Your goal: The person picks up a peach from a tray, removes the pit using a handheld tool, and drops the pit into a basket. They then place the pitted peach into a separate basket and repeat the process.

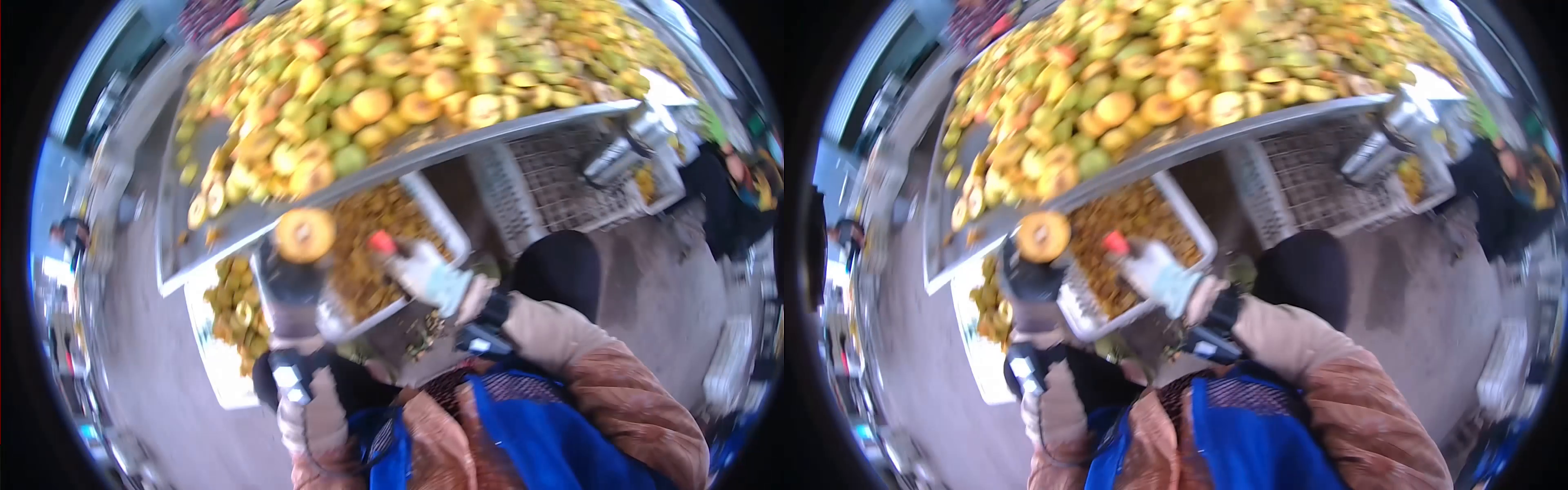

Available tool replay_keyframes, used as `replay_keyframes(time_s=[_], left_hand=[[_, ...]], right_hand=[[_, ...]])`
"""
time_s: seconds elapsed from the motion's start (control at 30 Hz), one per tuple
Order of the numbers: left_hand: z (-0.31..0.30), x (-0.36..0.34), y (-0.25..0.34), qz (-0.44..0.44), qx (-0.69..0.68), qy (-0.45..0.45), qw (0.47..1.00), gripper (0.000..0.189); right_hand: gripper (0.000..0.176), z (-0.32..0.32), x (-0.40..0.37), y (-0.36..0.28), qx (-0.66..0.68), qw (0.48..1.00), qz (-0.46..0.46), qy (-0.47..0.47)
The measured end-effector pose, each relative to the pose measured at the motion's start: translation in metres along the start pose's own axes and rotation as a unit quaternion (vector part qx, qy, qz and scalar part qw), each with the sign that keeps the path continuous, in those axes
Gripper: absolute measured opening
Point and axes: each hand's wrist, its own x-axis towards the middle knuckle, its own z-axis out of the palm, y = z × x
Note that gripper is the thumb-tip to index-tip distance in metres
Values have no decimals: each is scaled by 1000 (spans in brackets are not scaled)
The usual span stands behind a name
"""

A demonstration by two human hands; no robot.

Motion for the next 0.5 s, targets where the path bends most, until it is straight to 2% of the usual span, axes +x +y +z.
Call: replay_keyframes(time_s=[0.03, 0.07, 0.13, 0.17, 0.2, 0.23, 0.27, 0.3, 0.33, 0.4, 0.43, 0.5], left_hand=[[40, -12, 34, 85, 119, 97, 984, 46], [49, -17, 30, 40, -82, 149, 985, 45], [45, -13, 64, 27, 63, 64, 996, 30], [43, -11, 53, -62, -98, 56, 992, 31], [41, -9, 44, -151, -292, 83, 941, 31], [40, -6, 37, -227, -440, 137, 858, 32], [39, -1, 30, -259, -491, 154, 817, 36], [38, -3, 21, -260, -490, 154, 817, 36], [40, -6, 10, -189, -399, 139, 886, 42], [46, -14, 1, -118, -304, 121, 938, 52], [50, -18, 1, -70, -122, 162, 977, 65], [52, -20, 4, -20, 62, 196, 978, 78]], right_hand=[[37, 0, -4, -13, 4, 999, 30, -18], [40, 2, -8, -22, 2, 998, 55, -27], [45, 9, -7, -12, 15, 999, 14, -36], [45, 11, -6, -10, -24, 999, -22, -41], [46, 13, -4, -9, -63, 995, -57, -44], [48, 16, -1, -4, -101, 989, -101, -28], [49, 18, 2, -1, -138, 980, -143, -10], [49, 21, 4, -1, -136, 980, -142, -9], [50, 23, 4, -3, -142, 980, -136, -18], [50, 27, 3, -3, -148, 981, -125, -27], [51, 30, 4, -3, -156, 981, -112, -34], [49, 35, 4, -4, -176, 981, -73, -47]])
